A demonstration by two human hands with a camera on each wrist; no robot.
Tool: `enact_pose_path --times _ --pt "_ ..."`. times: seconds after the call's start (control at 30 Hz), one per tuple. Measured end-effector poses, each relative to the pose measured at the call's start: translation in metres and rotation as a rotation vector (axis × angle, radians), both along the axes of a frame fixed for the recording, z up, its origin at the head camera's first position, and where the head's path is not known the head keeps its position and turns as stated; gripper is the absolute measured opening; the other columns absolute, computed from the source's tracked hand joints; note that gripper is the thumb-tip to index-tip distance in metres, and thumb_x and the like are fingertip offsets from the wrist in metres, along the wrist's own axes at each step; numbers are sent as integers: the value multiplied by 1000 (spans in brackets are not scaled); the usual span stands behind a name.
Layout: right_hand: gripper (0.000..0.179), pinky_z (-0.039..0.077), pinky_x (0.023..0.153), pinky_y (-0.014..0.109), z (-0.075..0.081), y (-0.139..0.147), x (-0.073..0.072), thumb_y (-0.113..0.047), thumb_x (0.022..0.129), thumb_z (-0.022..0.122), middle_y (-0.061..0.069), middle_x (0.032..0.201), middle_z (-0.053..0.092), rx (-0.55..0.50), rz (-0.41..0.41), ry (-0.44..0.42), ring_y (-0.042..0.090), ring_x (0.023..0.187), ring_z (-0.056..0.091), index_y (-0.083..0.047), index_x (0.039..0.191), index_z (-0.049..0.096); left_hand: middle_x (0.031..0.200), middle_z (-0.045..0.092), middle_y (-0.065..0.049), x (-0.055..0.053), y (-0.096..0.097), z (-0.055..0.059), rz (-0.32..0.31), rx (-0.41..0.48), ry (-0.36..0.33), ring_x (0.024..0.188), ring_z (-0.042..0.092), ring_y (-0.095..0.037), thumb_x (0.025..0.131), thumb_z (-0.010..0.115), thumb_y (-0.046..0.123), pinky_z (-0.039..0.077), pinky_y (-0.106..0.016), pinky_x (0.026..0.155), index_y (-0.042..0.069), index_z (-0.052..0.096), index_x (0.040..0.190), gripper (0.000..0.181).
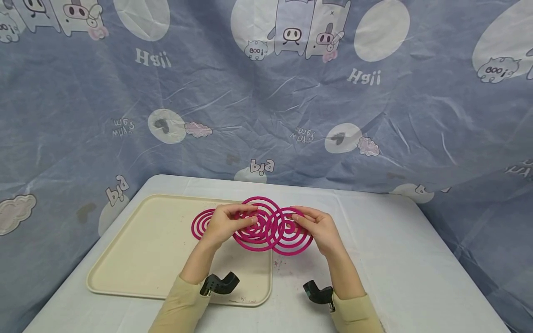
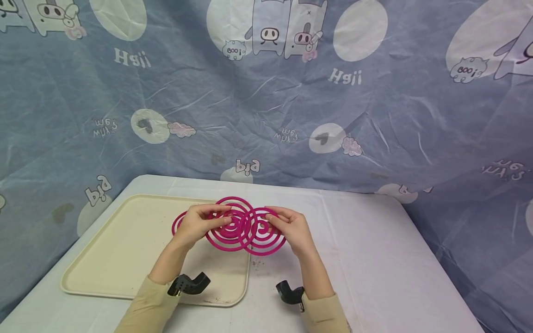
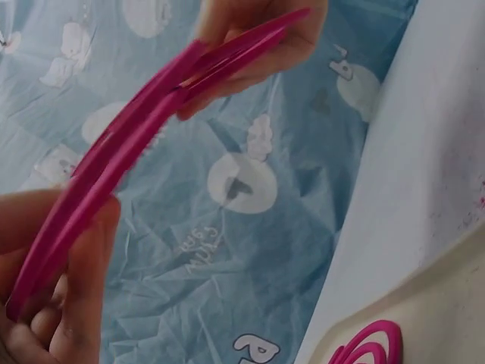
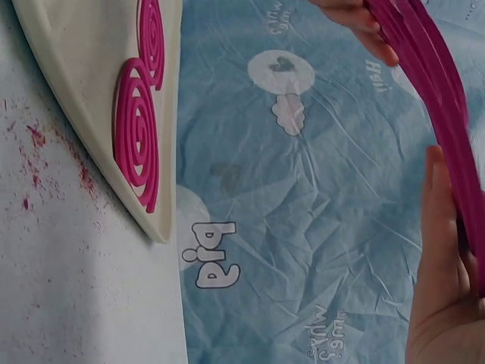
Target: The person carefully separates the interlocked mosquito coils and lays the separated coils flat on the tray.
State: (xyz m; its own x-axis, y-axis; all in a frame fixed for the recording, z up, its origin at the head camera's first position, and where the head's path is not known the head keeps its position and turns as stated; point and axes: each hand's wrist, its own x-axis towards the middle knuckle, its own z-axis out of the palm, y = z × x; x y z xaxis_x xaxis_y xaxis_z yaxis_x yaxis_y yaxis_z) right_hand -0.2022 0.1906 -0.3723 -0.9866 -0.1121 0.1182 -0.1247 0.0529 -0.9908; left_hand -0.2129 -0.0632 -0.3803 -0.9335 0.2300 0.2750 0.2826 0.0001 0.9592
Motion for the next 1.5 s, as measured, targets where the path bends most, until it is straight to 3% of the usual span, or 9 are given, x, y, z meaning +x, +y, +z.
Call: enact_pose_path --times 0.3,0.4,0.5,0.7,0.83,1.0,1.2,1.4,1.5 --pt "35 54 75 30 -3 -14 0 -9 88 66 6 97 70 -230 -210 41 17 83 69 5 119 61 102 68 -6 2 18 -1 229 169 -44 86 59 -17 76 79 14 54 -22 71 6 72 106 31" --pt "37 54 77 31 -4 -16 0 -11 88 66 3 97 71 -275 -216 50 17 85 68 5 121 59 100 67 -7 2 17 0 219 180 -9 82 57 -15 77 79 14 53 -21 69 4 71 107 33" --pt "38 54 77 31 -3 -11 1 -13 88 66 2 94 71 -220 -145 38 17 84 68 4 121 59 99 67 -11 1 7 1 83 144 33 77 57 -12 77 77 8 53 -20 66 -1 70 107 32" --pt "39 56 71 34 2 11 2 -13 89 65 12 97 70 74 183 -15 21 79 68 3 124 56 103 68 -14 2 -12 3 -348 -99 75 69 62 -11 77 75 0 51 -22 58 -2 67 111 35" --pt "40 56 68 33 3 18 3 -14 89 65 18 99 68 194 296 2 22 78 69 5 123 57 102 69 -13 3 -11 4 -438 -176 67 69 64 -14 78 75 3 52 -24 58 0 67 112 35" --pt "39 56 70 31 3 17 3 -12 88 66 18 100 68 153 226 36 20 80 69 9 120 58 95 69 -17 2 -6 1 -356 -166 45 72 67 -18 77 75 4 55 -27 63 2 68 113 36" --pt "39 55 72 30 3 9 3 -12 88 66 12 100 69 26 44 50 17 79 69 7 122 58 105 68 -14 0 -4 -1 -193 -34 49 80 66 -18 77 76 2 56 -28 67 0 67 114 39" --pt "38 54 76 30 0 -10 2 -9 89 65 4 96 71 -261 -171 69 16 83 69 4 124 58 107 68 -11 1 4 -1 40 141 65 88 65 -19 77 77 7 55 -29 72 3 67 115 39" --pt "38 53 76 32 -2 -18 2 -8 89 64 4 94 71 -385 -222 96 18 84 69 2 125 57 105 69 -13 2 12 -1 156 230 102 78 67 -18 77 77 7 56 -29 68 3 67 115 40"
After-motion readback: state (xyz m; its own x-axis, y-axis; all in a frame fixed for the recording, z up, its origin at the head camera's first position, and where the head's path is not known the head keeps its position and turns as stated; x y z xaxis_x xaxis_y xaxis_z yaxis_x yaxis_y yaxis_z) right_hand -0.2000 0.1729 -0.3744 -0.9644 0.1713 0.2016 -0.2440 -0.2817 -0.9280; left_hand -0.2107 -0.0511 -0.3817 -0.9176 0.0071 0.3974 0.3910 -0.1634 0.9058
